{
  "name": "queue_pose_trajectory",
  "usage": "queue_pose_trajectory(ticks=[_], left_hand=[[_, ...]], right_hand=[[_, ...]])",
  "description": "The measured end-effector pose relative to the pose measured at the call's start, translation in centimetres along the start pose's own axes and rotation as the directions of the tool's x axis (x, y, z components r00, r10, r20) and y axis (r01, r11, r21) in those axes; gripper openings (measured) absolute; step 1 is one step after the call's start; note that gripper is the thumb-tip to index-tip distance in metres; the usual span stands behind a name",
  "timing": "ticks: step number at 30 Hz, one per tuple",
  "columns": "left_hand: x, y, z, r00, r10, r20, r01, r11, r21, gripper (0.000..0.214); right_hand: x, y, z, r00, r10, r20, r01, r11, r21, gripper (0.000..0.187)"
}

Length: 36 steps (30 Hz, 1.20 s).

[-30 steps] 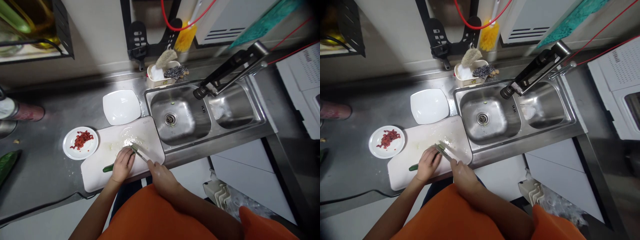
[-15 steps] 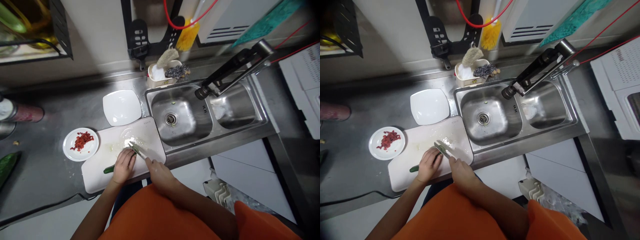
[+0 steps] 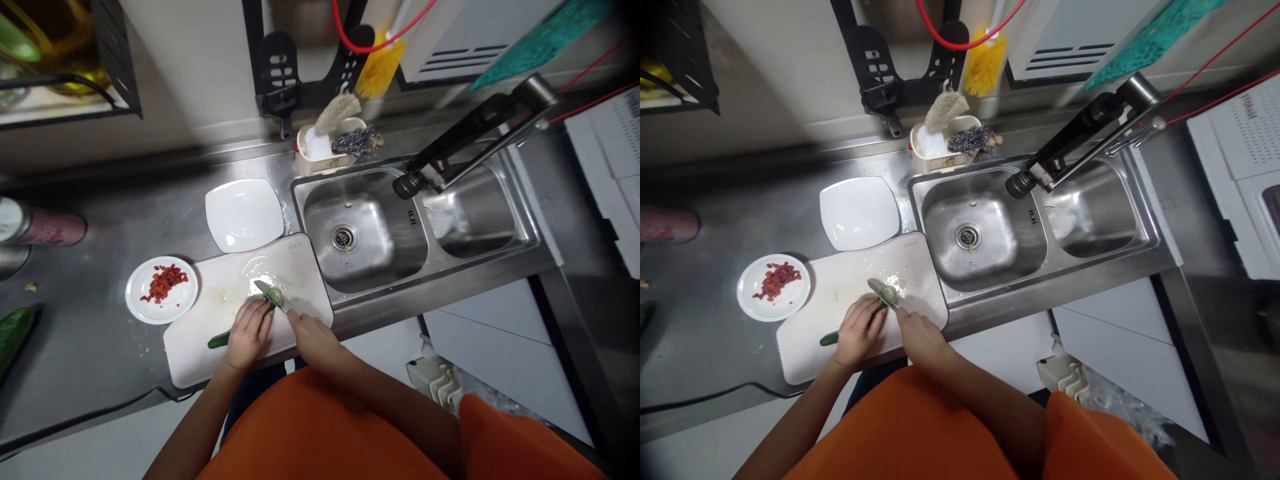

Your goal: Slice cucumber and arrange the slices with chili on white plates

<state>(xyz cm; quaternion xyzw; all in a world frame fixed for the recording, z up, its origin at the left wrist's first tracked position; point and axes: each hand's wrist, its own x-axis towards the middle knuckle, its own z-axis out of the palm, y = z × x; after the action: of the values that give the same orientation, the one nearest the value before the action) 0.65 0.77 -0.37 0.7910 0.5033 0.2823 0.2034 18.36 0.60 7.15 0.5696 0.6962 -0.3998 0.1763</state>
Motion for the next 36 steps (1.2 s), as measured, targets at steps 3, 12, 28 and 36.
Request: queue_pose_trajectory(ticks=[3,12,28,36], left_hand=[[0.1,0.1,0.0,1.000,0.001,-0.002,-0.001,1.000,0.001,0.026],[0.0,0.0,-0.1,1.000,-0.004,0.021,0.004,1.000,0.017,0.026],[-0.2,-0.1,0.0,1.000,0.028,-0.014,-0.027,0.999,0.043,0.024],[-0.4,-0.3,0.1,0.999,0.033,-0.032,-0.031,0.999,0.041,0.025]], right_hand=[[0.4,0.0,0.6,1.000,0.015,-0.008,-0.015,1.000,0.007,0.040],[0.4,0.6,1.6,0.998,0.014,-0.068,-0.014,1.000,0.002,0.041],[-4.0,-0.7,-0.9,0.991,0.123,0.059,-0.121,0.992,-0.024,0.038],[-4.4,-1.0,-1.4,0.990,0.117,0.075,-0.116,0.993,-0.025,0.036]])
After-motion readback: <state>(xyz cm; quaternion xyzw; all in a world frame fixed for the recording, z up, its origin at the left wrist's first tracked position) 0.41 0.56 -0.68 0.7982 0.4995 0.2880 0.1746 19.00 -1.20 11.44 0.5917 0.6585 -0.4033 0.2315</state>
